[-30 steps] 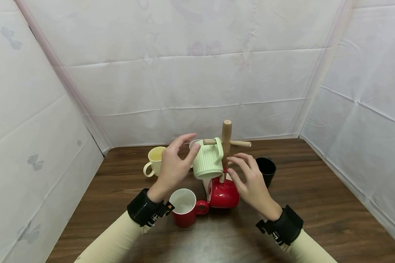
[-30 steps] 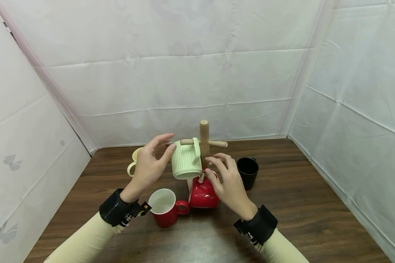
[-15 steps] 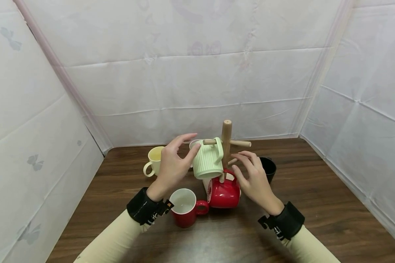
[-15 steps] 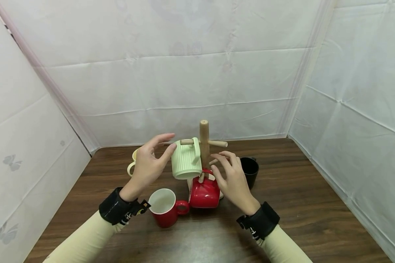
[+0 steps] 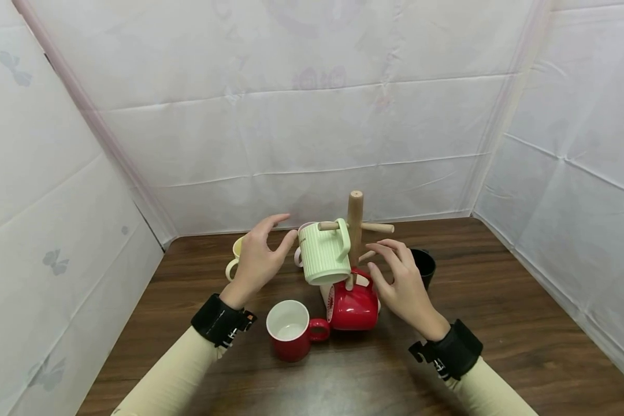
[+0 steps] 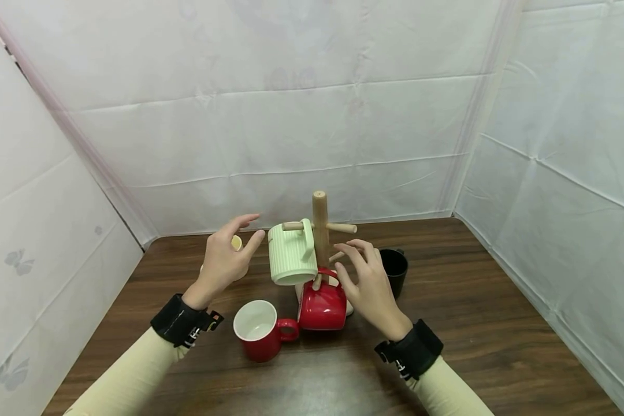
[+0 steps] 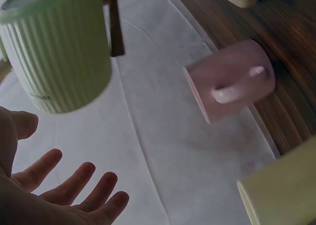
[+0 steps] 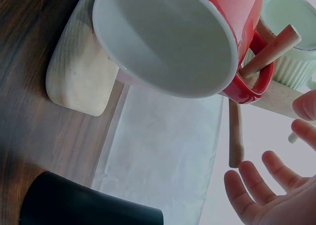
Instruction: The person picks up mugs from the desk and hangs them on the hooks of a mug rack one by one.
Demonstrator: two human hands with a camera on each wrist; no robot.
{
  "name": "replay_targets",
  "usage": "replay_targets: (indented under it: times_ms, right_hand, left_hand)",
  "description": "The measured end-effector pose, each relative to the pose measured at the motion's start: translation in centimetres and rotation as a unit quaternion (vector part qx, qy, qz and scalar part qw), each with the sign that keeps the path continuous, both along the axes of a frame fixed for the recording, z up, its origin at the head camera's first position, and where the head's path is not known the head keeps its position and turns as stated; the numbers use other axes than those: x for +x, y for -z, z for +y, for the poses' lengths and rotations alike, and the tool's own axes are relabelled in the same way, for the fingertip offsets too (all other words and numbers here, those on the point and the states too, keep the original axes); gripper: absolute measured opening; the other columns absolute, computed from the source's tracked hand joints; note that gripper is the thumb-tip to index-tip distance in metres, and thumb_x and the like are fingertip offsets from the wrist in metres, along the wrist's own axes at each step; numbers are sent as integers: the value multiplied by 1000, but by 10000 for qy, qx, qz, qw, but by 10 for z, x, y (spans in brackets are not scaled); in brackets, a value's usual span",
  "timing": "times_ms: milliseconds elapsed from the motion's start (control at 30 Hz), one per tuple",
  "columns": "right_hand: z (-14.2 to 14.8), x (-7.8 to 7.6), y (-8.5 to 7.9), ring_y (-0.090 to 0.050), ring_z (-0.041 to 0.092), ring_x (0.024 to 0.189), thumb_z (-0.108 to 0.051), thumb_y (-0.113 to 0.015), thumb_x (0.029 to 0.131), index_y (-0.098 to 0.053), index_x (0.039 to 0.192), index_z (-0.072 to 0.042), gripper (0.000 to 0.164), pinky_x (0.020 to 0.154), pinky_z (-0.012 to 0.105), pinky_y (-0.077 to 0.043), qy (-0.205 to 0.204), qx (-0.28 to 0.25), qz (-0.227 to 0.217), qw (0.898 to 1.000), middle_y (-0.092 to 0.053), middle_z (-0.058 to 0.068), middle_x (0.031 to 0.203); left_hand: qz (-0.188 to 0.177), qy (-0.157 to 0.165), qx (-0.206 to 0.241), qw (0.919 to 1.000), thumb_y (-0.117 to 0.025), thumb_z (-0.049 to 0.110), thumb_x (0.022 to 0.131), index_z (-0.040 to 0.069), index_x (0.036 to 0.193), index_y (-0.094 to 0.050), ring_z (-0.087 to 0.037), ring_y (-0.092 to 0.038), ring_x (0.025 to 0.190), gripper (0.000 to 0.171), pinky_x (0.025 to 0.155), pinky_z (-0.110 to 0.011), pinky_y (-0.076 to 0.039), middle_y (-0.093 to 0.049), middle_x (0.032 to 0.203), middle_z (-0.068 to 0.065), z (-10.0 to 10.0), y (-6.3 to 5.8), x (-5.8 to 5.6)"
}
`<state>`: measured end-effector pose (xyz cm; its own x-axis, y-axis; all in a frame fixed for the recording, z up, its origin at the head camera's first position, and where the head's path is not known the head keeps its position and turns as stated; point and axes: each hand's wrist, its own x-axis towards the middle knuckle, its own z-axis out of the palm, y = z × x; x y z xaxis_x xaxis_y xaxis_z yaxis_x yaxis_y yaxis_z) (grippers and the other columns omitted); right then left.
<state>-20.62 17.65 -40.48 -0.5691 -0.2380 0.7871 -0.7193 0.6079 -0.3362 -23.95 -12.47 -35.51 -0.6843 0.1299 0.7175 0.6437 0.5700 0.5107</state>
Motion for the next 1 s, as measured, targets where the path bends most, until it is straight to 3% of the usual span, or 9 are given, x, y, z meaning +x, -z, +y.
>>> replay_targets:
  times_ms: [267, 667, 1000]
  right_hand:
    - [2, 2, 1, -51, 36, 122, 1, -74, 90, -66, 131, -4, 42, 98, 59, -44, 13, 4, -55, 10000, -57, 18, 130]
    - [3, 3, 3, -52, 35, 120, 2, -73, 89, -67, 129, -5, 41, 95, 56, -45, 18, -9, -56, 10000, -57, 18, 128]
    - [4, 3, 5, -52, 36, 120, 2, -73, 89, -66, 129, -3, 41, 95, 56, -45, -20, -8, -8, 10000, -57, 18, 128]
  left_hand:
    - [52, -184, -479, 9987, -73, 20, 97, 2, 133, -64, -34, -61, 124, 41, 102, -52, -49, -66, 130, -16, -17, 15, -14]
    - [-356, -356, -1079, 9929, -71, 26, 98, 4, 138, -60, -36, -54, 131, 47, 109, -54, -42, -60, 138, -16, -37, 31, -24]
    - [-726, -526, -1613, 9828, -73, 32, 96, 6, 140, -60, -48, -45, 137, 54, 110, -67, -34, -51, 147, -26, -55, 46, -36]
